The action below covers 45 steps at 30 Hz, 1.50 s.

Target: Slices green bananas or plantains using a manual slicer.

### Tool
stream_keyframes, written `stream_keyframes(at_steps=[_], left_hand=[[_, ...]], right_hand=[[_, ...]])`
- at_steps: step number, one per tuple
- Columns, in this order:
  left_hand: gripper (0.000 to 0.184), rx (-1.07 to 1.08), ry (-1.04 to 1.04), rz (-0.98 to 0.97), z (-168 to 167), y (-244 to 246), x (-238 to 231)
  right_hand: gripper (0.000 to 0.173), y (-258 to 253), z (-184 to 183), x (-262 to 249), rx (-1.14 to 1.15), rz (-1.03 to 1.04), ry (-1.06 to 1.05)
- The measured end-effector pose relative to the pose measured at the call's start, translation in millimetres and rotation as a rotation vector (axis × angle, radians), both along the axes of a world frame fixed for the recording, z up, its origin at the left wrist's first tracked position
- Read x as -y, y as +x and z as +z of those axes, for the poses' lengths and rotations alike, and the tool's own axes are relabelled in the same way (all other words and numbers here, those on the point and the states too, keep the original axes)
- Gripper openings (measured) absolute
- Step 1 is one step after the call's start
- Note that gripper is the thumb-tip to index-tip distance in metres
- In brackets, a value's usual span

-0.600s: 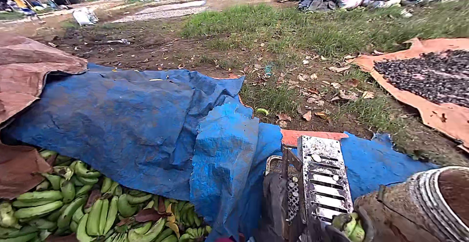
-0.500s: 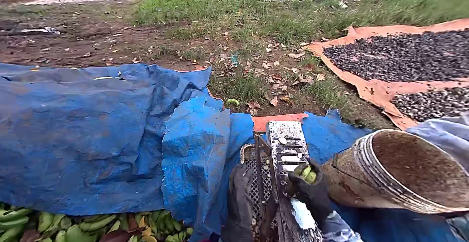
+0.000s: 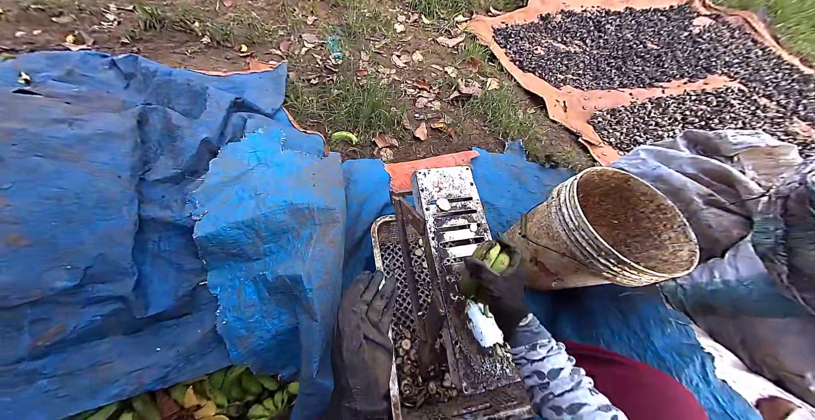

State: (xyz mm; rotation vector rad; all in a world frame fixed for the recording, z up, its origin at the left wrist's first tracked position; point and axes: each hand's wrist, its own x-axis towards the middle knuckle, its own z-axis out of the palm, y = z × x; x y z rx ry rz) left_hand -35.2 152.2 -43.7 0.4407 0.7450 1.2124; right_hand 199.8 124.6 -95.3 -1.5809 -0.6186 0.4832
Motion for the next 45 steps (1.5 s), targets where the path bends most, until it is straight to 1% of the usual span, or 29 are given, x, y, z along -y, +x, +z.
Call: stream_keyframes(at_steps=[2, 3, 4, 5, 7, 9, 11, 12, 14, 16, 17, 18, 19, 20, 21, 23, 25, 26, 28, 30, 32, 34, 36, 38, 40, 41, 42, 43, 45], left_hand=[[0.04, -0.018, -0.006, 0.037, -1.8, -1.7, -6.6], [0.041, -0.031, -0.002, 0.057, -1.2, -1.8, -9.5], [0.043, -0.039, 0.003, 0.067, -0.2, -1.5, -10.3], [0.043, -0.044, 0.006, 0.076, 0.5, -0.6, -9.1], [0.043, -0.039, 0.017, 0.073, 0.7, -1.9, -7.8], [0.043, -0.044, 0.013, 0.076, -0.1, -3.9, -7.9], [0.045, -0.118, -0.003, 0.087, -6.7, 0.5, -6.6], [0.046, -0.201, -0.007, 0.093, -14.5, 7.2, -5.1], [0.049, -0.49, 0.023, 0.001, -42.1, 24.2, 9.5], [0.056, -0.885, 0.066, -0.257, -70.0, 41.1, 32.8], [0.064, -1.043, 0.07, -0.404, -85.8, 51.8, 43.8], [0.07, -1.133, 0.058, -0.531, -101.8, 64.0, 53.4], [0.077, -1.133, 0.007, -0.688, -111.3, 72.7, 62.0], [0.081, -1.053, -0.033, -0.794, -118.2, 79.0, 69.1], [0.082, -0.939, -0.062, -0.835, -121.8, 82.9, 71.2], [0.081, -0.734, -0.11, -0.833, -124.1, 86.7, 69.8], [0.08, -0.647, -0.169, -0.778, -124.3, 92.6, 67.7], [0.081, -0.635, -0.168, -0.77, -126.1, 95.4, 64.5], [0.082, -0.683, -0.141, -0.774, -132.1, 98.3, 59.4], [0.083, -0.719, -0.11, -0.802, -138.5, 96.9, 62.3], [0.083, -0.726, -0.125, -0.827, -130.4, 87.2, 67.8], [0.084, -0.742, -0.181, -0.876, -120.6, 73.7, 79.2], [0.083, -0.791, -0.192, -0.955, -116.4, 53.9, 102.1], [0.083, -0.793, -0.195, -0.971, -120.3, 46.6, 115.7], [0.084, -0.772, -0.215, -0.867, -129.4, 50.9, 114.4], [0.077, -0.763, -0.192, -0.778, -131.1, 56.7, 110.6], [0.066, -0.764, -0.166, -0.693, -131.8, 66.1, 105.1], [0.06, -0.8, -0.142, -0.669, -132.7, 73.7, 102.1], [0.054, -0.979, -0.1, -0.665, -136.3, 86.4, 101.4]], right_hand=[[0.097, 21.0, 2.7, -65.0, 0.027, -0.036, 0.017], [0.096, 31.2, 3.9, -87.0, 0.034, -0.038, 0.017], [0.096, 38.9, 4.9, -97.9, 0.041, -0.032, 0.015], [0.095, 43.7, 3.7, -95.2, 0.053, -0.013, 0.02], [0.097, 37.7, -1.0, -57.5, 0.033, 0.028, 0.047], [0.101, 15.9, -10.7, 4.4, 0.011, 0.038, 0.028], [0.104, -3.3, -17.8, 47.4, 0.004, 0.026, -0.001], [0.104, -5.8, -17.1, 45.0, -0.003, 0.016, 0.011], [0.1, 2.7, -9.3, 2.2, -0.016, -0.01, 0.042], [0.097, 23.6, -6.2, -58.3, -0.015, -0.041, 0.03], [0.096, 35.1, -6.3, -82.1, 0.003, -0.038, 0.02], [0.095, 45.4, -5.9, -98.3, 0.027, -0.019, 0.019], [0.095, 51.5, -6.7, -103.9, 0.053, 0.004, 0.021], [0.096, 53.6, -8.0, -97.7, 0.07, 0.021, 0.013], [0.097, 51.0, -10.9, -82.5, 0.072, 0.034, 0.007], [0.101, 34.9, -21.4, -26.5, 0.048, 0.059, 0.004], [0.105, 19.2, -31.6, 28.0, 0.02, 0.081, -0.006], [0.106, 15.8, -33.6, 36.3, 0.011, 0.089, 0.015], [0.103, 19.3, -30.5, 11.4, 0.035, 0.089, 0.065], [0.098, 37.9, -21.1, -44.6, 0.08, 0.068, 0.052], [0.098, 58.6, -13.4, -95.5, 0.109, 0.072, 0.016], [0.098, 65.2, -1.4, -113.3, 0.107, 0.092, 0.022], [0.099, 51.4, -4.4, -82.0, 0.091, 0.11, 0.024], [0.102, 28.6, -13.5, -23.1, 0.082, 0.181, 0.019], [0.104, 4.3, -32.0, 35.8, 0.101, 0.243, 0.03], [0.105, -4.5, -40.7, 57.5, 0.138, 0.259, 0.039], [0.104, -9.1, -45.9, 68.3, 0.179, 0.262, 0.044], [0.104, -11.9, -47.8, 70.7, 0.211, 0.26, 0.049], [0.102, -12.0, -42.2, 47.8, 0.197, 0.253, 0.042]])
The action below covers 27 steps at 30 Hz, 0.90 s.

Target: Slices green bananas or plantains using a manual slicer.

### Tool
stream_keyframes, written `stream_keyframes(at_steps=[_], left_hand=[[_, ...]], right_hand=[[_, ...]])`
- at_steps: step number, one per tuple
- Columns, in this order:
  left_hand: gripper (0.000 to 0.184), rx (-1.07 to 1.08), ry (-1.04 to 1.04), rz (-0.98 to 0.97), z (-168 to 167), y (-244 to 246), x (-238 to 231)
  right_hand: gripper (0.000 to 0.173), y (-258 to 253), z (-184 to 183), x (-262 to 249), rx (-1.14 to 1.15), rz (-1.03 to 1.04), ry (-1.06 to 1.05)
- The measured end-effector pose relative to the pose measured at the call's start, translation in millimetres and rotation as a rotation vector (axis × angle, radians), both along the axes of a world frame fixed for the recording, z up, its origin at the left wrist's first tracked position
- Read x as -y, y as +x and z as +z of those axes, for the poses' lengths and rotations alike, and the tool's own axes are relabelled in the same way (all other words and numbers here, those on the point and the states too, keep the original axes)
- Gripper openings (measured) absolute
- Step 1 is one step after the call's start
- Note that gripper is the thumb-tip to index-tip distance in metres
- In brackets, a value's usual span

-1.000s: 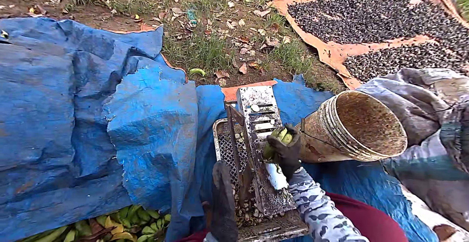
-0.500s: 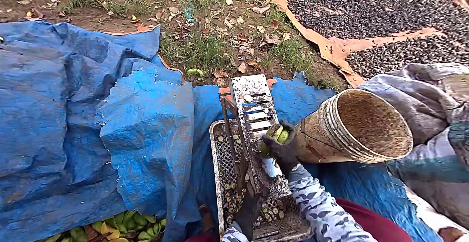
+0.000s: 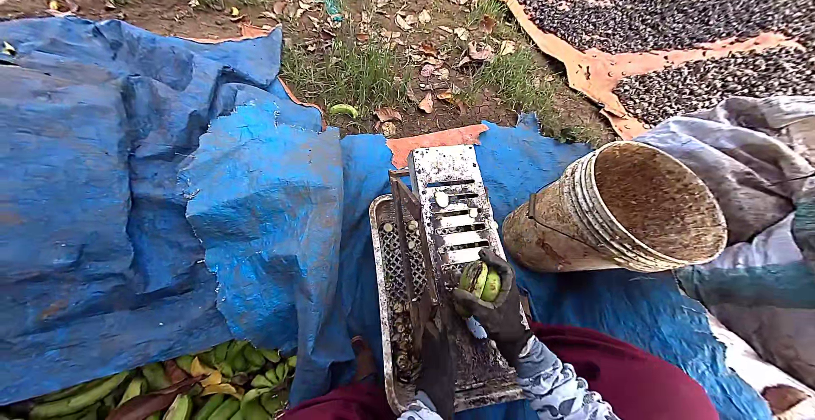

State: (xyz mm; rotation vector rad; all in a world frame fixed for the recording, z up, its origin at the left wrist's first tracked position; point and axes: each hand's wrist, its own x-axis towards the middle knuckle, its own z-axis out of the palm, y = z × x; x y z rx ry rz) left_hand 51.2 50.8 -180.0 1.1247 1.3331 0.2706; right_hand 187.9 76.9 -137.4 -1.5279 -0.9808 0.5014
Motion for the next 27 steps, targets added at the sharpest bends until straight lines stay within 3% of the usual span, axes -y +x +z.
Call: stream_keyframes(at_steps=[3, 6, 9, 13, 15, 17, 20, 23, 27], left_hand=[[0.054, -0.157, 0.071, -0.01, -9.9, 15.2, -4.6], [0.054, -0.121, 0.078, 0.002, -5.0, 16.7, -15.1], [0.052, 0.008, 0.035, 0.115, 1.1, 17.9, -24.0], [0.051, 0.055, 0.042, 0.166, -8.5, 13.7, -14.7], [0.051, 0.033, 0.053, 0.163, -8.2, 17.2, -17.6], [0.056, 0.059, 0.024, 0.169, -5.7, 16.2, -16.0], [0.066, 0.248, -0.084, 0.289, 19.1, 13.3, -23.4], [0.056, 0.439, 0.005, 0.294, 68.7, -3.8, -27.4], [0.051, 0.601, 0.127, 0.127, 107.3, -39.5, -34.9]], right_hand=[[0.097, 14.8, 16.9, -67.2, -0.013, -0.027, -0.128], [0.095, 24.2, 20.2, -91.9, 0.0, 0.046, -0.179], [0.098, 20.4, 48.9, -66.5, 0.03, 0.066, 0.072], [0.086, 30.1, 120.0, 22.0, 0.25, 0.147, 0.414], [0.094, 46.2, 148.8, 51.7, 0.425, 0.097, 0.487], [0.108, 59.8, 162.2, 73.4, 0.458, 0.039, 0.496], [0.114, 78.2, 156.6, 96.3, 0.118, 0.022, 0.436], [0.107, 102.1, 118.7, 119.0, -0.382, -0.065, 0.364], [0.103, 97.5, 107.9, 146.4, -0.473, -0.134, 0.339]])
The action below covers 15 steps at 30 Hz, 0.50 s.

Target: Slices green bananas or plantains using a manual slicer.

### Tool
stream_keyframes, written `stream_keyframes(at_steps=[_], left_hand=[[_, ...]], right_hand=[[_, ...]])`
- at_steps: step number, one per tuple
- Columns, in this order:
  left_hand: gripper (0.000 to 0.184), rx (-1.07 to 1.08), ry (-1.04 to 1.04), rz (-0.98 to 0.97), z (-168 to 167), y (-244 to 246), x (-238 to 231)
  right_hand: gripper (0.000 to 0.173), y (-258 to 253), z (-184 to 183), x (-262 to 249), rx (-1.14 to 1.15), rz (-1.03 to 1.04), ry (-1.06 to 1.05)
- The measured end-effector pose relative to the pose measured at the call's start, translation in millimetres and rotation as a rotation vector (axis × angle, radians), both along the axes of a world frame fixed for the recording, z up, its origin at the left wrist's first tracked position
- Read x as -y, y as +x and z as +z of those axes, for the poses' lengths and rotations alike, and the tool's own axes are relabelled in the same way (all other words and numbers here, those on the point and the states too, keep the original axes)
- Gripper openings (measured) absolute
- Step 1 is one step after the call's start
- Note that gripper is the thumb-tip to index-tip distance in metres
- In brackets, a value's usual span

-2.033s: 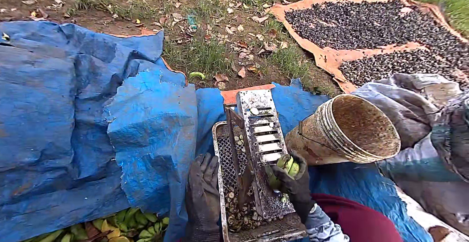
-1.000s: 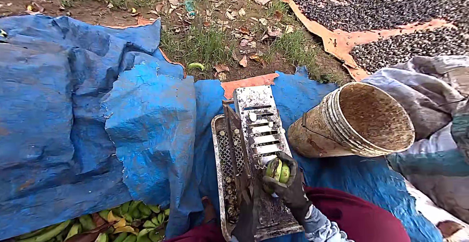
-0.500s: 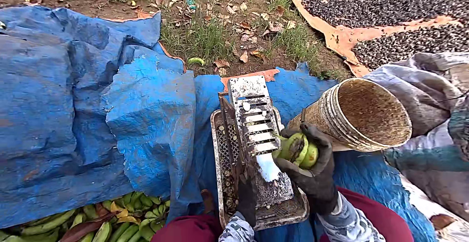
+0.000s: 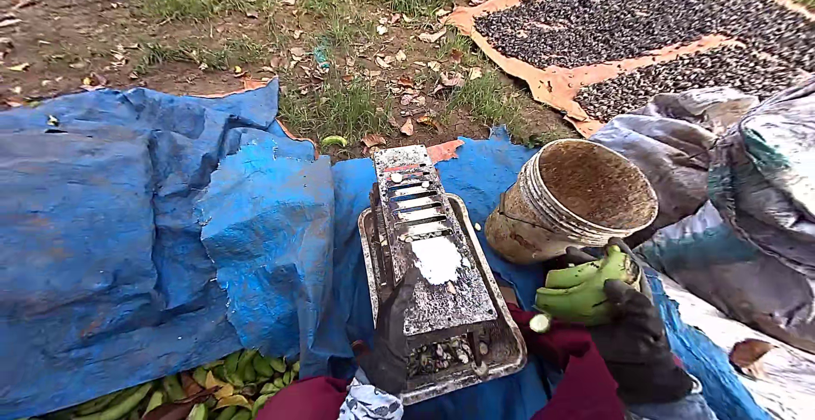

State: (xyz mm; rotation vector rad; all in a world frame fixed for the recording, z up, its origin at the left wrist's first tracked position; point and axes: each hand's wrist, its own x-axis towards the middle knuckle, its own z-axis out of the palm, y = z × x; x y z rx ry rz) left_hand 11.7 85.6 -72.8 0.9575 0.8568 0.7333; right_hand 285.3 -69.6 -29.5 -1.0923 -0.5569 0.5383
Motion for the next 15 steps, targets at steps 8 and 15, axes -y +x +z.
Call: stream_keyframes(at_steps=[8, 15], left_hand=[[0.042, 0.529, -0.095, -0.104, 89.1, -37.0, 32.9], [0.041, 0.394, -0.148, -0.099, 77.0, -36.1, 73.7]], right_hand=[[0.092, 21.1, 23.6, 41.1, 0.018, -0.053, 0.144], [0.086, 12.9, 20.7, 48.8, -0.053, -0.079, 0.201]])
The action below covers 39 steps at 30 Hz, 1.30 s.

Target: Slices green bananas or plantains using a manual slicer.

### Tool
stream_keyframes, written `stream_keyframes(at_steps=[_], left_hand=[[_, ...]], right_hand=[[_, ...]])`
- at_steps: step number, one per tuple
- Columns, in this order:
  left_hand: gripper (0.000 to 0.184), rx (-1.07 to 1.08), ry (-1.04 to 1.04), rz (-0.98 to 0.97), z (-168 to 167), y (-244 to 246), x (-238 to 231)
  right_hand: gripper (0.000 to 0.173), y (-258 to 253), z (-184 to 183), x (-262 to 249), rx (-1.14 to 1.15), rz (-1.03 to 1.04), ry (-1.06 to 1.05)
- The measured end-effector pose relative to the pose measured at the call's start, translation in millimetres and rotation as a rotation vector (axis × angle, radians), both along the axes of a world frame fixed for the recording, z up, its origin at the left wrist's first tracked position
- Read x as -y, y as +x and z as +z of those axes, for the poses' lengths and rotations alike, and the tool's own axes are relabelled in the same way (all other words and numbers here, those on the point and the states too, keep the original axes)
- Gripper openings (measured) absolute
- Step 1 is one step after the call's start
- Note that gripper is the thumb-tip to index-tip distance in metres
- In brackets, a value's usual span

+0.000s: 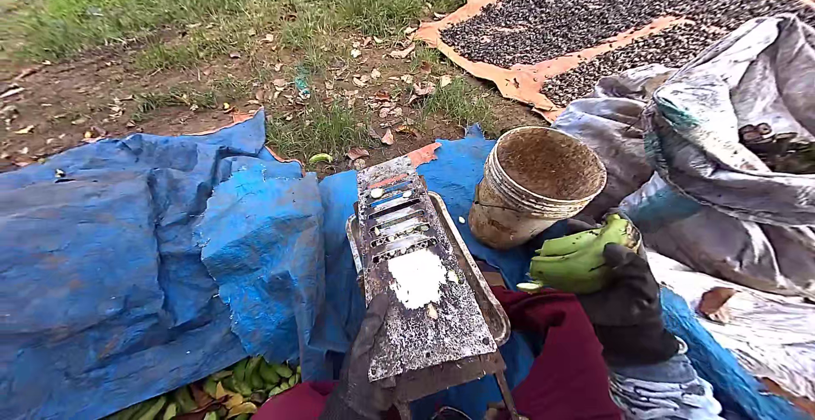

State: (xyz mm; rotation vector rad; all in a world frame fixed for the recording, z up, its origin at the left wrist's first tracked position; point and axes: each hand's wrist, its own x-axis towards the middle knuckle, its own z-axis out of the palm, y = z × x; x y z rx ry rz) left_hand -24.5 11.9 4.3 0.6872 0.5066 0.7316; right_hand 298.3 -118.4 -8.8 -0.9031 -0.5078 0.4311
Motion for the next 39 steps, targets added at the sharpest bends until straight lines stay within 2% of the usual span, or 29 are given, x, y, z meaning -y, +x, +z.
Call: stream_keyframes(at_steps=[4, 7, 9, 15, 17, 18, 19, 20, 21, 23, 24, 25, 26, 28, 29, 31, 33, 35, 37, 39], left_hand=[[0.045, -0.059, -0.042, -0.017, -52.6, 22.4, -10.4], [0.05, -0.327, 0.054, 0.057, -85.5, 27.3, -6.4], [0.049, -0.506, 0.112, 0.117, -91.7, 31.2, 0.2], [0.053, -0.544, 0.142, 0.172, -124.6, 26.5, 12.9], [0.059, -0.808, 0.314, -0.016, -115.4, 11.0, 3.5], [0.06, -1.081, 0.367, -0.071, -97.2, 13.1, -4.0], [0.061, -1.295, 0.442, -0.06, -77.5, 16.8, -9.7], [0.065, -1.367, 0.581, 0.011, -58.6, 18.2, -11.6], [0.074, -1.299, 0.78, 0.099, -44.5, 19.3, -9.2], [0.106, -1.004, 1.202, 0.16, -27.8, 35.1, 1.4], [0.122, -0.931, 1.364, 0.188, -22.0, 48.4, 5.9], [0.133, -0.88, 1.442, 0.241, -21.1, 59.7, 6.7], [0.135, -0.844, 1.464, 0.313, -22.8, 67.1, 3.1], [0.124, -0.762, 1.408, 0.408, -24.9, 68.9, -8.6], [0.117, -0.693, 1.37, 0.409, -24.0, 65.8, -14.2], [0.103, -0.548, 1.292, 0.37, -26.8, 56.2, -25.1], [0.1, -0.361, 1.135, 0.215, -35.5, 47.6, -37.6], [0.101, -0.197, 0.876, 0.019, -39.1, 46.3, -37.1], [0.097, -0.078, 0.635, -0.155, -26.9, 41.8, -33.9], [0.094, -0.018, 0.499, -0.271, -24.6, 33.4, -40.5]], right_hand=[[0.096, -9.8, -8.9, -6.8, -0.055, 0.042, -0.049], [0.1, -12.0, -16.9, -11.6, -0.082, 0.07, -0.091], [0.105, -11.4, -19.1, -14.9, -0.062, 0.074, -0.129], [0.104, -21.9, -18.3, -35.0, 0.029, 0.092, -0.2], [0.106, -35.9, -15.7, -47.8, -0.002, 0.137, -0.175], [0.105, -43.0, -13.5, -53.7, -0.036, 0.152, -0.153], [0.103, -50.3, -9.8, -60.2, -0.08, 0.164, -0.135], [0.1, -57.8, -6.0, -67.5, -0.13, 0.182, -0.111], [0.095, -66.3, -2.1, -75.1, -0.185, 0.212, -0.073], [0.078, -88.4, 4.6, -85.1, -0.273, 0.289, 0.009], [0.067, -101.0, 9.4, -88.2, -0.324, 0.338, 0.056], [0.059, -112.9, 15.4, -90.6, -0.387, 0.387, 0.1], [0.058, -121.6, 20.7, -90.3, -0.441, 0.447, 0.129], [0.077, -127.0, 24.7, -83.7, -0.448, 0.552, 0.105], [0.088, -124.3, 25.6, -79.6, -0.371, 0.557, 0.035], [0.095, -109.0, 26.9, -68.4, 0.012, 0.465, -0.252], [0.091, -90.1, 27.5, -62.8, 0.346, 0.371, -0.487], [0.093, -79.5, 31.9, -60.1, 0.665, 0.379, -0.523], [0.1, -70.2, 44.4, -61.1, 1.06, 0.373, -0.555], [0.099, -64.8, 59.7, -60.8, 1.385, 0.341, -0.641]])
